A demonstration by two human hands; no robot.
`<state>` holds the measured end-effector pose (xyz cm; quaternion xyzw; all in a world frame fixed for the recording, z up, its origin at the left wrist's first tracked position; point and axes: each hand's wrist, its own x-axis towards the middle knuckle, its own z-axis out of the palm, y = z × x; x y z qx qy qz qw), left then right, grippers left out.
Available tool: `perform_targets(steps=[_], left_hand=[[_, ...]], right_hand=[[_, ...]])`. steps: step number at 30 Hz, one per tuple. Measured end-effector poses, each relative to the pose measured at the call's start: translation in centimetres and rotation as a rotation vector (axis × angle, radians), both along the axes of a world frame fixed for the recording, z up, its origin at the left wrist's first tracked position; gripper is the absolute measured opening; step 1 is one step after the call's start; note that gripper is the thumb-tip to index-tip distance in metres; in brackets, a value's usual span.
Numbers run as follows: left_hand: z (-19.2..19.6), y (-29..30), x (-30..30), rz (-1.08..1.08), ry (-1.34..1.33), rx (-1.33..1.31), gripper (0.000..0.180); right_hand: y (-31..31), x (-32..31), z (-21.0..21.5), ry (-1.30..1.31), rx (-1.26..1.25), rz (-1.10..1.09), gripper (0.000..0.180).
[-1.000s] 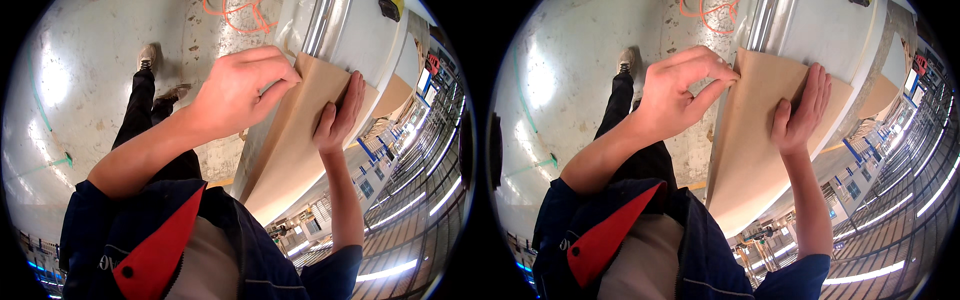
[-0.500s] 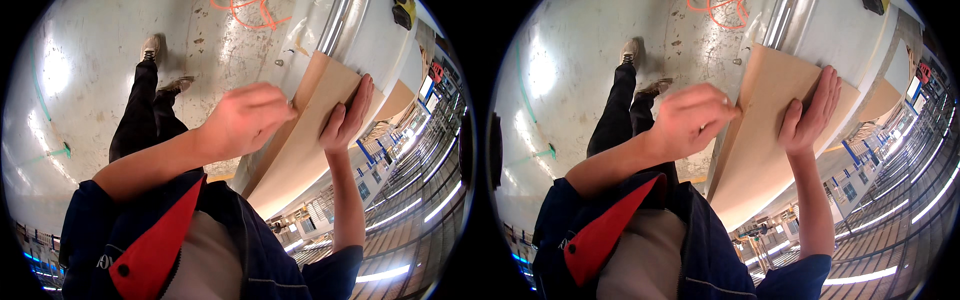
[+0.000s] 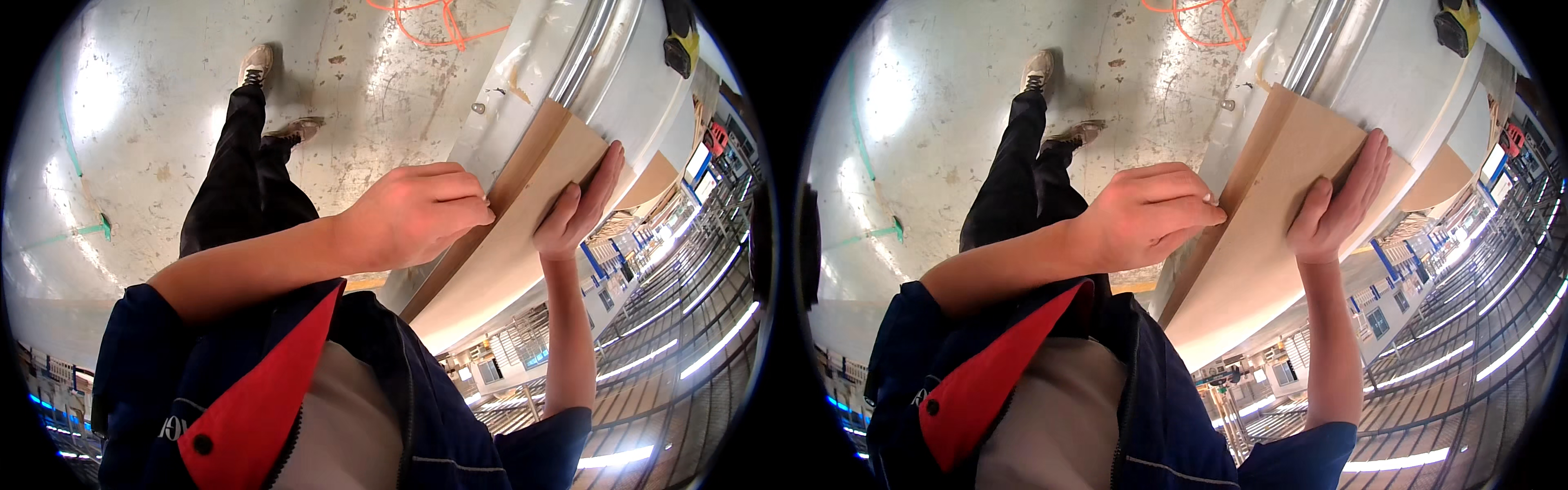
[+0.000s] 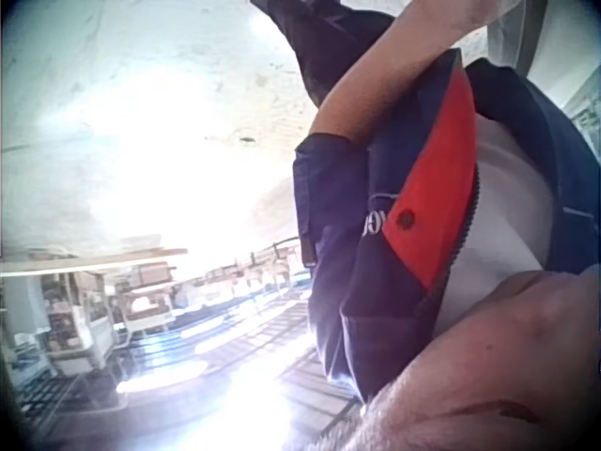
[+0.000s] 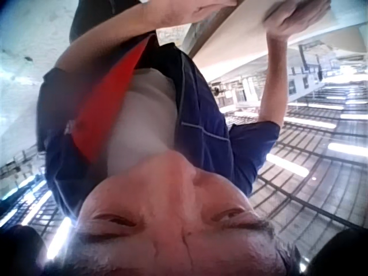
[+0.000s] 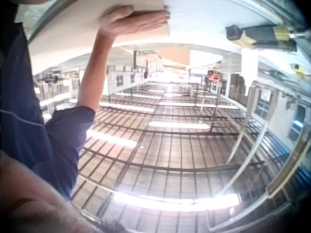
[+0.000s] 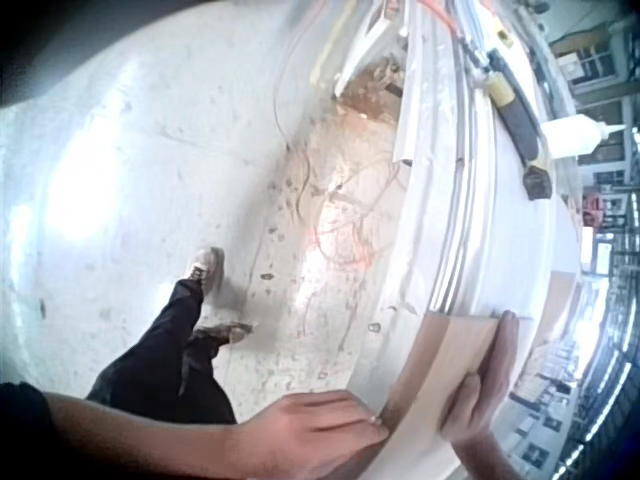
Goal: The person handles screws and a small tool at a metal workbench before moving to a wooden panel to attach a trim piece and peel off protective film by hand.
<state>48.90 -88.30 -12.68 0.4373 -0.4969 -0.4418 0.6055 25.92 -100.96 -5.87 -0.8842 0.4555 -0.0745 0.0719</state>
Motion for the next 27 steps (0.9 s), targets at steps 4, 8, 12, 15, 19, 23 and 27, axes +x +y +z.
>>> perform_targets(steps=[4,8,12,15,19,23,27], left_hand=[[0.2,-4.5,1.2,0.121,-0.069,0.028,0.019],[0.3,-4.1,0.6,0.098,-0.04,-0.013,0.02],[-0.2,0.0,0.0,-0.015,-0.019,-0.031,0.019],[0.4,-2.6,0.7,0.063,0.02,-0.016,0.02],[0.6,-6.0,0.8,0.159,-0.032,0.018,0.019],[0.1,-0.2,0.1,0.017,-0.101,-0.032,0.019],[-0.4,1.1,0.0,-0.003,-0.054,-0.036,0.018]], right_hand=[[0.1,-0.1,0.2,-0.012,0.009,0.007,0.078],[0.0,0.4,0.1,-0.008,0.01,0.005,0.077],[0.2,-0.1,0.1,0.005,0.009,-0.001,0.076],[0.1,-0.1,0.4,0.004,0.007,0.01,0.076],[0.1,0.1,0.2,-0.005,0.007,0.014,0.077],[0.2,0.0,0.2,0.009,0.007,0.011,0.078],[0.1,-0.2,0.1,-0.011,0.007,0.004,0.078]])
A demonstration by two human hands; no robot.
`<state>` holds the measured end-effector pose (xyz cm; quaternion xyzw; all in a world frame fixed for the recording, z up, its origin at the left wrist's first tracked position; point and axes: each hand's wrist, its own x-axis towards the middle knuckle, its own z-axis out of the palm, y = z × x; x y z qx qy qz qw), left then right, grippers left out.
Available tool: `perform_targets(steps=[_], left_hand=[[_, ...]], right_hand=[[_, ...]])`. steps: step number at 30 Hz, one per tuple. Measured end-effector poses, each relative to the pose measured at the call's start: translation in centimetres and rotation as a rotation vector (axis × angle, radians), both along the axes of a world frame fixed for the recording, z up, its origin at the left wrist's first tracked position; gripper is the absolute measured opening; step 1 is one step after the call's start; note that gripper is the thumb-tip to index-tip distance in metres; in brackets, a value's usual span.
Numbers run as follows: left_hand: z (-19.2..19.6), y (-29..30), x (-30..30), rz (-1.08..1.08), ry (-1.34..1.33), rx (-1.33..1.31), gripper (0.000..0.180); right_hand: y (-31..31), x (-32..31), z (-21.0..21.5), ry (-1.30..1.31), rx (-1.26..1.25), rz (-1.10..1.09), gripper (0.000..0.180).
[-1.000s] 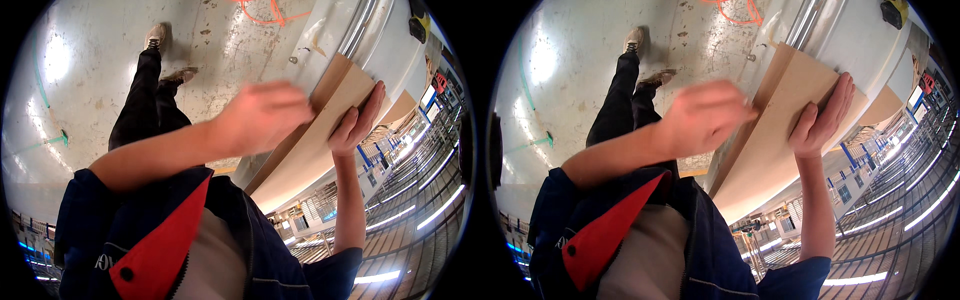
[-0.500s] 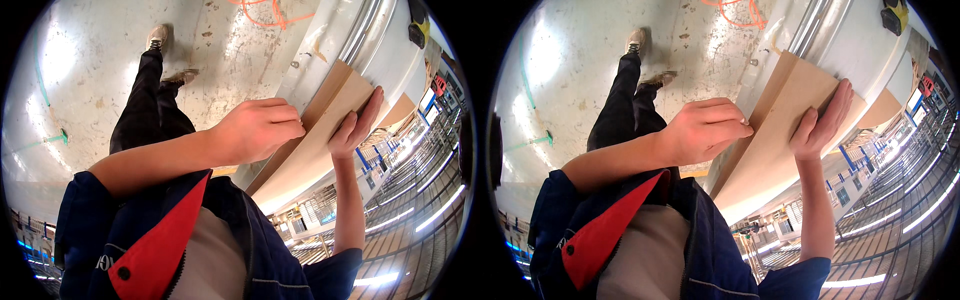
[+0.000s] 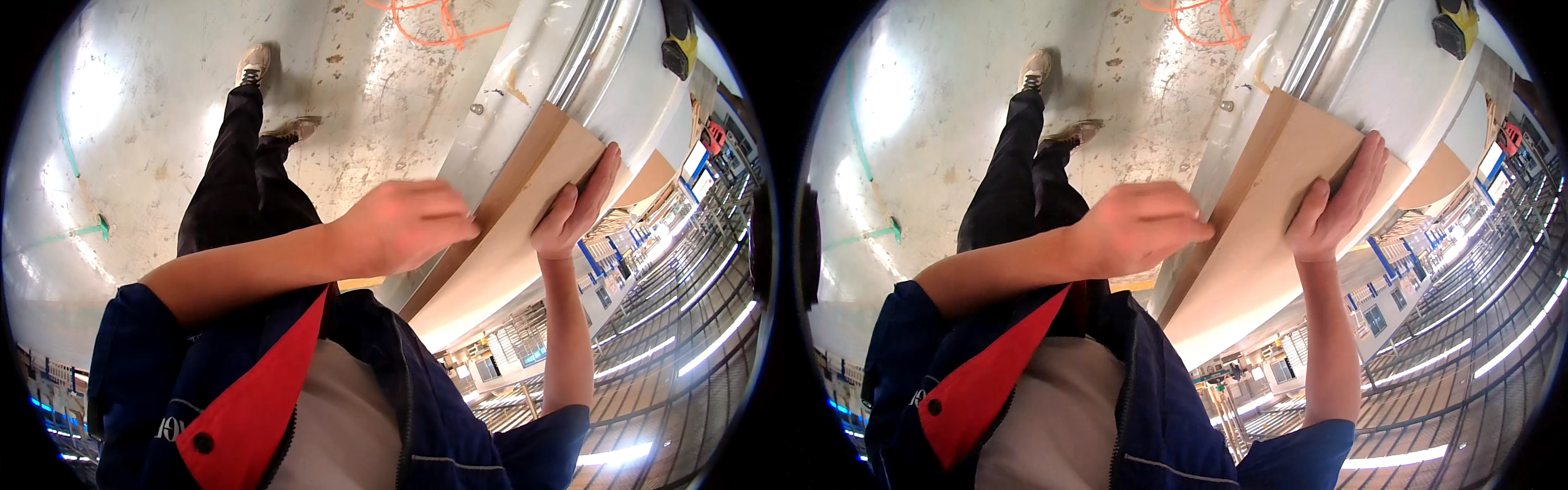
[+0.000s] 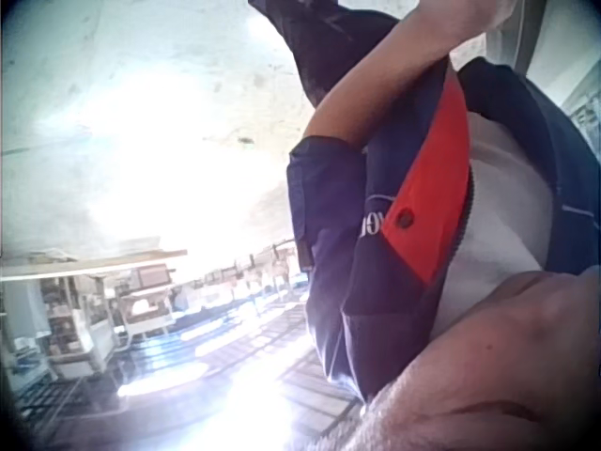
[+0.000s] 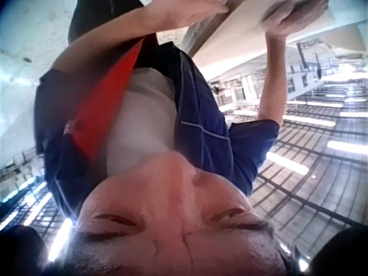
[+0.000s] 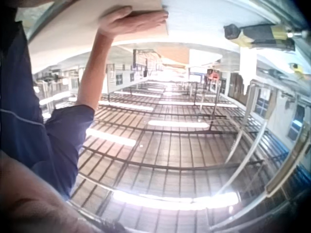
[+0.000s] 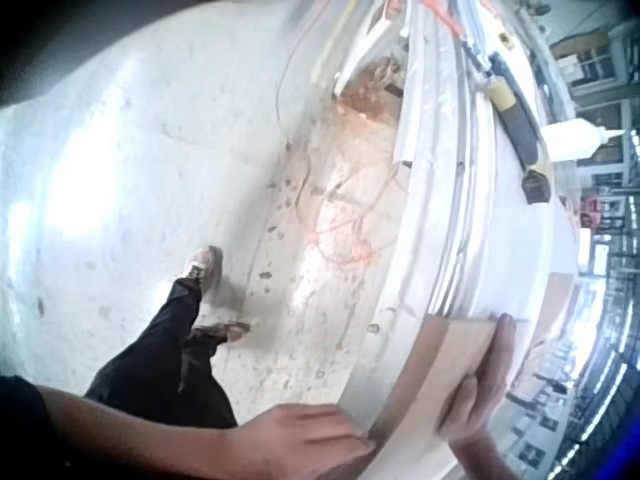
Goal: The person handles screws and a small tool at a metal workbench before moving to a wooden panel to attach a trim piece and peel off protective film by hand.
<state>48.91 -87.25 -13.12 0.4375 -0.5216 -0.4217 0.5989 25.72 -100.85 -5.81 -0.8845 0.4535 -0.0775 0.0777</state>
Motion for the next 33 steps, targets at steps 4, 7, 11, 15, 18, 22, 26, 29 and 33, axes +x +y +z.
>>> perform_targets(steps=[4,7,11,15,18,22,26,29,33], left_hand=[[0.9,-7.7,1.8,0.232,-0.05,0.03,0.017],[1.1,-9.7,1.5,0.239,0.013,0.023,0.017],[1.0,-6.6,0.8,0.181,-0.069,0.026,0.015],[0.1,-1.6,0.2,-0.06,0.023,0.016,0.015],[0.9,-6.3,1.6,0.215,-0.003,0.085,0.014],[1.6,-10.7,1.8,0.224,0.058,0.075,0.008],[1.5,-10.4,1.9,0.212,0.03,0.131,0.006],[2.1,-10.3,1.7,0.198,0.026,0.17,0.006],[2.2,-10.1,2.3,0.157,-0.09,0.148,0.005]], right_hand=[[0.0,0.3,0.2,0.003,0.008,-0.011,0.078],[0.0,0.2,0.1,-0.002,0.008,-0.013,0.078],[0.0,0.3,-0.1,-0.008,-0.003,-0.001,0.078],[0.0,-0.2,0.2,0.006,-0.009,0.003,0.079],[0.0,0.2,0.3,0.008,-0.004,-0.008,0.079],[0.0,0.2,0.3,0.007,-0.003,-0.014,0.079],[0.0,0.2,0.2,-0.011,-0.021,0.0,0.077],[-0.2,0.0,0.2,-0.013,-0.033,0.003,0.077],[-0.3,0.2,0.0,0.001,-0.043,-0.005,0.078]])
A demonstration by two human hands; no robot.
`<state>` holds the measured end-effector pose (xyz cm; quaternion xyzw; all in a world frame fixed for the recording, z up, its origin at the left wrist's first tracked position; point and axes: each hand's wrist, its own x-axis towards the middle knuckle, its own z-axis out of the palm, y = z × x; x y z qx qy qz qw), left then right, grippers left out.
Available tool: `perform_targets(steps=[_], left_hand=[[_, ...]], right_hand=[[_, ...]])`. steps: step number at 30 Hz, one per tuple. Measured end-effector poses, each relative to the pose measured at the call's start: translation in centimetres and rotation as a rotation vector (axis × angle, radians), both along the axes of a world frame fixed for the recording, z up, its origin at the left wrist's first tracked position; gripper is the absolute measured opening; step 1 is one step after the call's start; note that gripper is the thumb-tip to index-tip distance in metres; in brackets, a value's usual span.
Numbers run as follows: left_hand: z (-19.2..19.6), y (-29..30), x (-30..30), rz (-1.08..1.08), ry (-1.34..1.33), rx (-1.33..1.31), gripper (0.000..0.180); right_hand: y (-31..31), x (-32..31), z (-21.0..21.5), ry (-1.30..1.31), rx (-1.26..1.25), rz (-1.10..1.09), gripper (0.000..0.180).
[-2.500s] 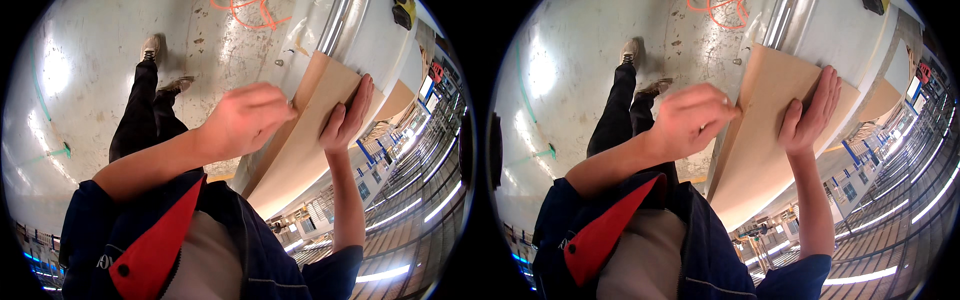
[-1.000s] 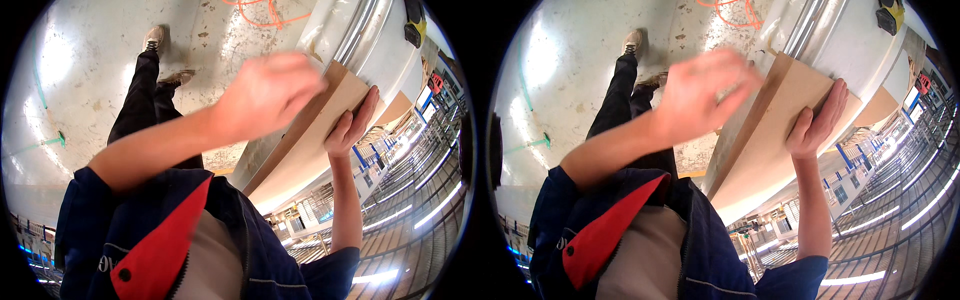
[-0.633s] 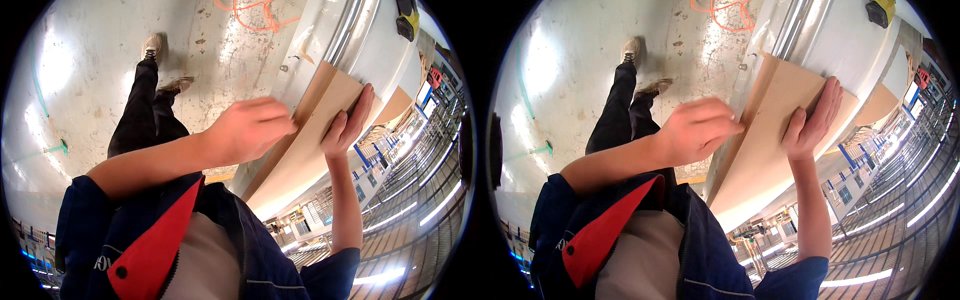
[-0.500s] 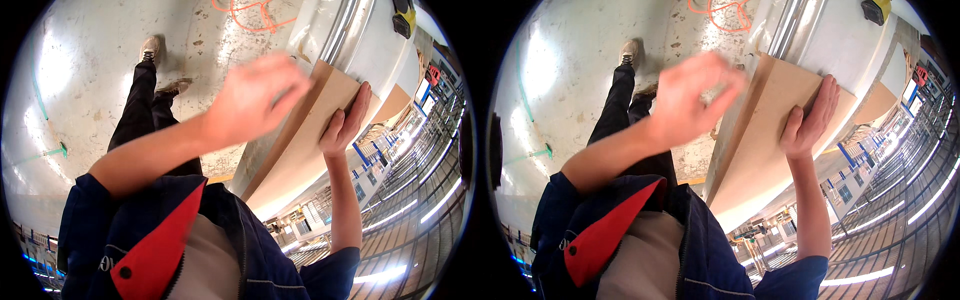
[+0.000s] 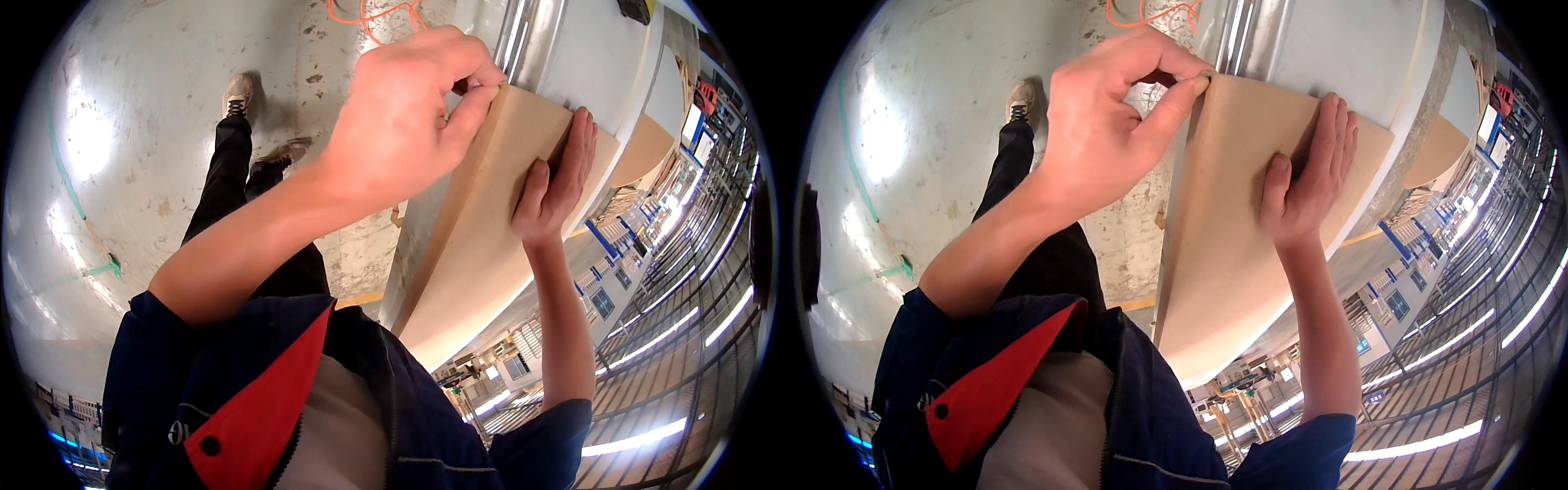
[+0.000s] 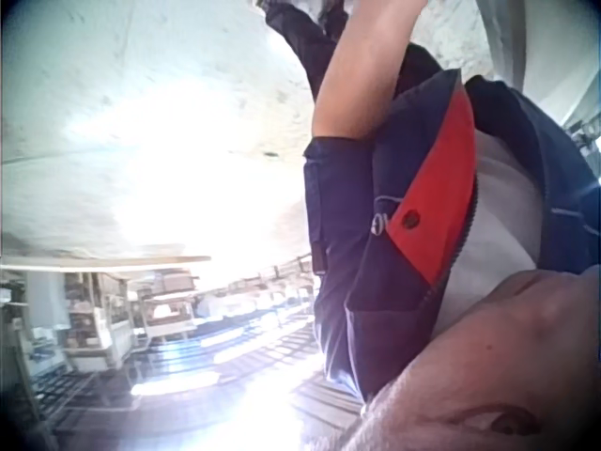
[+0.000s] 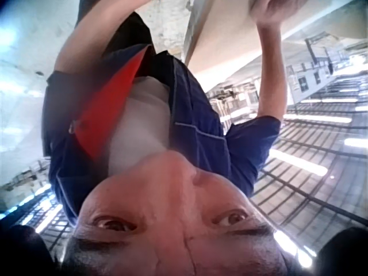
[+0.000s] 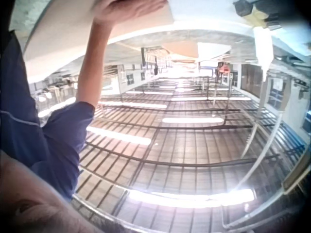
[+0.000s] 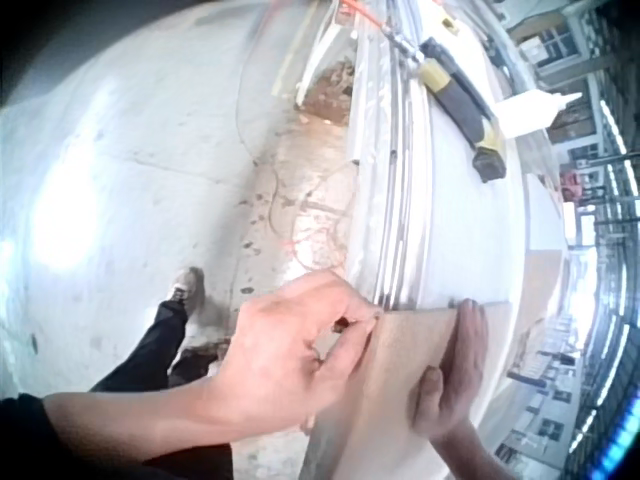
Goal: The person handles screws and a small tool at a metal workbench before moving to a wooden panel to attach a trim piece and peel off protective film by hand.
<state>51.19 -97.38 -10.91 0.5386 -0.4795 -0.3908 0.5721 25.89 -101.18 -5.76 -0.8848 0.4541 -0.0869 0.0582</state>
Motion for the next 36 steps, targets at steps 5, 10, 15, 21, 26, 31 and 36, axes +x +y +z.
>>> perform_targets(steps=[5,10,15,21,26,31,36], left_hand=[[-0.7,0.7,0.3,-0.036,0.139,0.004,0.005],[0.1,-0.4,-0.8,0.01,0.291,0.127,0.01],[-0.2,0.7,0.0,-0.019,0.093,0.005,0.007],[-0.4,-0.1,0.0,0.028,0.175,0.012,0.008],[-0.3,0.6,-0.5,0.058,0.088,-0.041,0.011],[-1.6,5.0,-0.8,-0.084,0.159,-0.049,0.009],[-1.2,-0.1,0.0,0.092,0.12,-0.093,0.012]], right_hand=[[0.3,-0.3,0.1,0.026,0.006,-0.013,0.078],[0.1,-0.4,0.2,0.016,0.003,0.007,0.077],[0.2,-0.1,0.2,0.023,0.018,-0.002,0.077],[0.2,0.0,0.3,0.018,0.029,-0.006,0.078],[0.2,0.1,0.3,0.016,0.047,-0.012,0.079],[0.3,-0.3,0.2,0.022,0.036,-0.027,0.079],[0.4,0.1,0.1,0.017,0.055,-0.017,0.079]])
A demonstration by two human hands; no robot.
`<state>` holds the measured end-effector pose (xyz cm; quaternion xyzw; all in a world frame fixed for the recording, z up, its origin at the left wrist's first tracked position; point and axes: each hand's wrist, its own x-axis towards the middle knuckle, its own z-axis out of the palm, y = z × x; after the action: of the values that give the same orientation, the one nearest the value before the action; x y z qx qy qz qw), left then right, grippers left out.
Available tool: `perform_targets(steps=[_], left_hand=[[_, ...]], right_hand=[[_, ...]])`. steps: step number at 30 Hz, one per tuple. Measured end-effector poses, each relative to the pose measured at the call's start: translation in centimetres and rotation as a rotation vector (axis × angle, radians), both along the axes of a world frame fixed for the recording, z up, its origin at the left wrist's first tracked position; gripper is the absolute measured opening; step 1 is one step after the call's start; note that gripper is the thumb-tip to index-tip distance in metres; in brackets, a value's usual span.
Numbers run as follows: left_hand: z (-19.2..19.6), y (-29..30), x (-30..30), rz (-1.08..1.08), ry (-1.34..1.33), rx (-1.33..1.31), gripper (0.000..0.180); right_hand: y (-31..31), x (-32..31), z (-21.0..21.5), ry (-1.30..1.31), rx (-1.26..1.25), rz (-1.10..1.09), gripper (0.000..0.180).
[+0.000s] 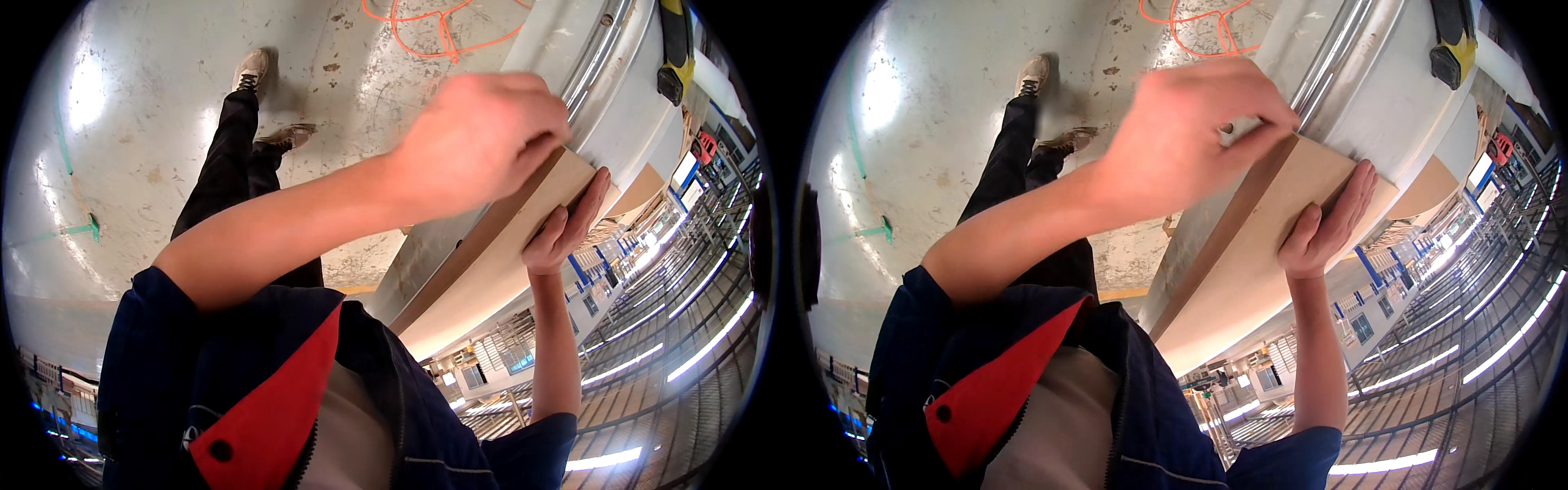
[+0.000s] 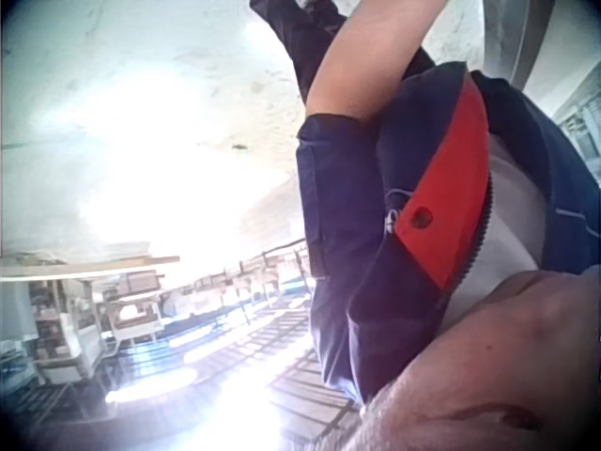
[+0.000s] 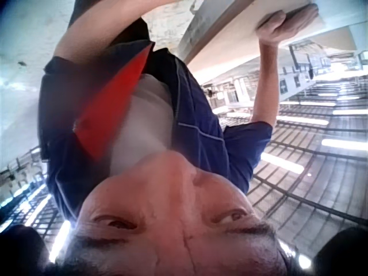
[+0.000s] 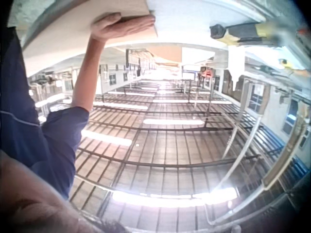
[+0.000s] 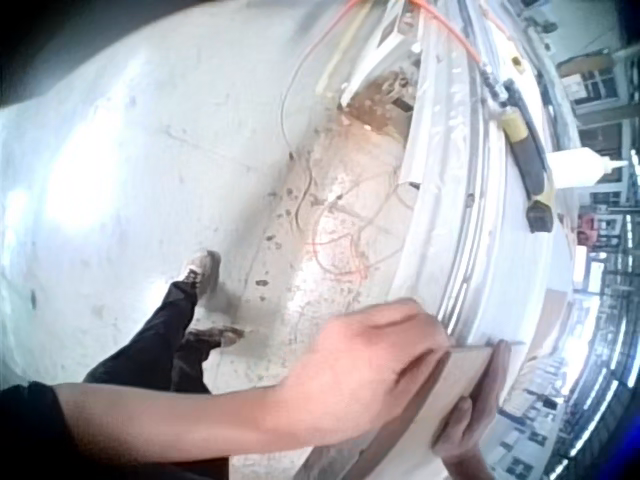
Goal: The person handles screws and a small tool at a metal workbench before moving to a wooden panel to attach a trim piece and peel off protective film by hand.
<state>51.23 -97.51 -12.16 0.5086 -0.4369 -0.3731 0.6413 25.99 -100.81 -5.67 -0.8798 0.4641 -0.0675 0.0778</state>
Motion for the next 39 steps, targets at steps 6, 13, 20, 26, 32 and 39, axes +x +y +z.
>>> perform_targets(steps=[6,13,20,26,32,39], left_hand=[[-0.5,9.1,-2.5,-0.202,-0.091,-0.058,0.021],[-1.1,12.1,-2.6,-0.238,-0.048,0.052,0.014],[-0.5,6.8,-3.1,-0.02,-0.056,-0.084,0.008],[-0.7,7.7,-3.4,-0.001,-0.149,-0.119,0.009],[-1.0,14.8,-5.5,-0.127,-0.108,-0.127,0.014],[-1.4,10.3,-4.6,0.074,0.02,-0.092,0.016]], right_hand=[[0.1,0.0,-0.1,-0.025,-0.014,0.017,0.076],[0.0,-0.2,-0.2,-0.106,-0.033,-0.037,0.062],[0.5,5.5,-0.2,-0.413,-0.039,-0.473,0.044],[-1.2,7.1,-1.7,-0.336,-0.162,-0.204,0.035],[-1.1,7.4,-1.7,-0.265,-0.139,-0.152,0.041],[-0.1,8.1,-1.1,-0.249,-0.074,-0.302,0.049]])
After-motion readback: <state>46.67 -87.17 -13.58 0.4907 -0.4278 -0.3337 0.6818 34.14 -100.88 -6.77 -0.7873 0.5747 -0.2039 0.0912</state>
